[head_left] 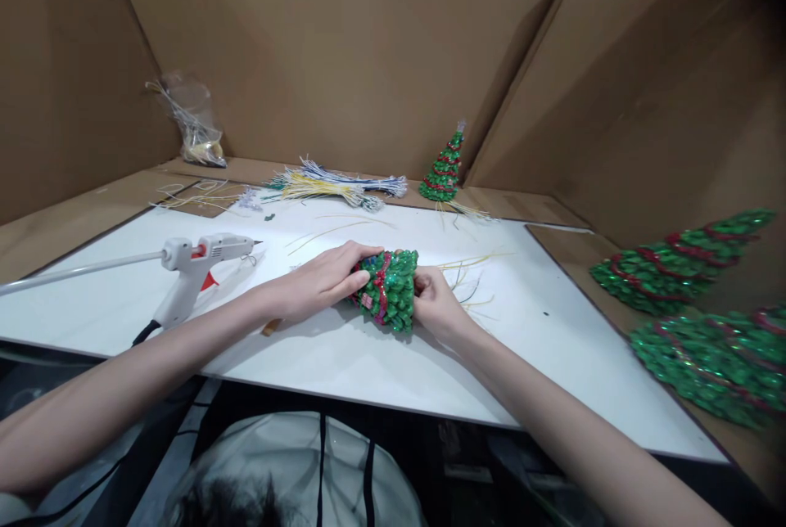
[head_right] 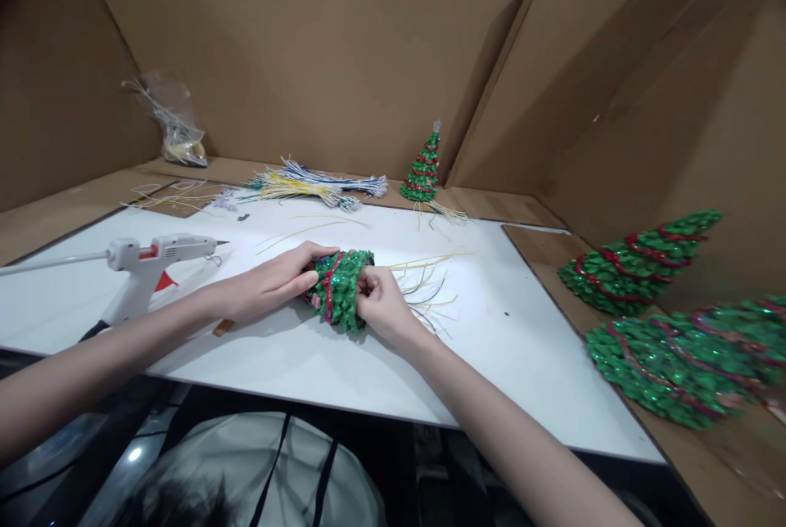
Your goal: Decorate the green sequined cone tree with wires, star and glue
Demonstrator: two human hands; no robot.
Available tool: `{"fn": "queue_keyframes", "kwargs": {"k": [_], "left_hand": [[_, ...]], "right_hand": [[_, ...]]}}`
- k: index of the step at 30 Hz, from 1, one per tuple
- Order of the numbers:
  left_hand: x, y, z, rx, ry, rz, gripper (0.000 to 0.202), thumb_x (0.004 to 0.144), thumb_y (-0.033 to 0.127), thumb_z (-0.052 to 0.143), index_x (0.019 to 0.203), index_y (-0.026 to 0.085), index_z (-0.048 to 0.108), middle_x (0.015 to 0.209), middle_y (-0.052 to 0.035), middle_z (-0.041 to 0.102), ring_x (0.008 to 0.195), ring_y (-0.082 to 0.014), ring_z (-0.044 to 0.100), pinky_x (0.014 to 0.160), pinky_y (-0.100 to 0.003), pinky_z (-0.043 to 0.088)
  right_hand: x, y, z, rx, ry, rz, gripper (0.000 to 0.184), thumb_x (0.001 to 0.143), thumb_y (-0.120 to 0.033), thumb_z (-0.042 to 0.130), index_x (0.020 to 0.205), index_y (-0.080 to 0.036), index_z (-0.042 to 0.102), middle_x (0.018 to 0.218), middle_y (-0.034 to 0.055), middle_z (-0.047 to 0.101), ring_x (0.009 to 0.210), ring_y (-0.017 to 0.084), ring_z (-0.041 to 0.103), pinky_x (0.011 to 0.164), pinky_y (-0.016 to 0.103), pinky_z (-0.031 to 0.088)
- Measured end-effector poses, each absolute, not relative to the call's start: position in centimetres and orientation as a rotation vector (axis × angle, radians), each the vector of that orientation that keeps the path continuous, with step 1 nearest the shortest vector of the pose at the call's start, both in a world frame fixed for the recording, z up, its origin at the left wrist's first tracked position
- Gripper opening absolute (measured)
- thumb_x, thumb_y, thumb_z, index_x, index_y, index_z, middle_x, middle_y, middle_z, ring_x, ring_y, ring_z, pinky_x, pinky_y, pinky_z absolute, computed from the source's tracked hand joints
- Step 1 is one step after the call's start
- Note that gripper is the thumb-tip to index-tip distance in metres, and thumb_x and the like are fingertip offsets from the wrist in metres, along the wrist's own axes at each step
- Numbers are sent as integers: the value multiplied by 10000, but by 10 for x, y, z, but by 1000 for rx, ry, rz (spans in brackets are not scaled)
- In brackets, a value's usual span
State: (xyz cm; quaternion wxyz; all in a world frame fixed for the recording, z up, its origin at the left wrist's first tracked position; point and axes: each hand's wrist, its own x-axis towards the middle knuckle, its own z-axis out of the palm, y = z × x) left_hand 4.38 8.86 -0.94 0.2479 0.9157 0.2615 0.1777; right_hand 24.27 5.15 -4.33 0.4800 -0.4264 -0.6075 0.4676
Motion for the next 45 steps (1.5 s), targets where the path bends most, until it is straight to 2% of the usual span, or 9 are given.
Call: {"fn": "queue_keyframes", "kwargs": {"k": [4,9,13,22,32,41,45], "left_hand": [[44,87,-10,2503,715,489,477,988,434,256,1393,187,303,1353,-106,438,1249,-222,412,1056,-379,326],[43,86,-12,2496,704,533,491,985,458,237,1404,208,296,1363,-104,439,1253,-237,408,1055,-395,320],[42,88,-11,2466,667,546,472,992,432,232,1407,219,305,1384,-77,436,1266,-227,401,1068,-376,298],[43,90,-12,2426,681,544,471,982,423,310,1387,186,332,1392,-85,438,1257,-225,416,1059,-358,307],[44,92,-5,2392,676,460,478,974,421,338,1380,171,312,1395,-102,418,1271,-224,397,1073,-376,304],[43,91,-4,2431,626,456,459,977,381,338,1373,152,302,1384,-116,419,1268,-215,398,1079,-368,302],[43,90,-2,2433,634,437,457,976,383,331,1374,162,293,1408,-123,398,1279,-230,389,1084,-397,300]], "right_hand": [[243,52,-44,-1014,-1472,1138,106,614,-176,654,546,-146,579,512,-19,554,527,121,518,518,232,441],[244,53,-41,-996,-1532,1179,74,639,-214,677,631,-141,674,586,14,659,576,159,598,546,255,496],[243,53,-37,-1048,-1523,1190,112,602,-230,721,663,-138,700,628,25,693,600,173,622,558,267,514],[241,52,-35,-1025,-1445,1267,116,563,-195,745,640,-133,685,586,5,671,583,156,607,560,252,503],[240,53,-38,-1011,-1383,1258,118,570,-208,711,556,-141,616,514,-9,605,501,118,540,485,229,452],[240,52,-37,-973,-1434,1239,118,576,-243,731,587,-156,651,536,4,638,532,144,571,527,253,491],[240,51,-35,-978,-1458,1223,125,584,-266,735,580,-163,664,545,10,641,532,149,571,539,262,499]]}}
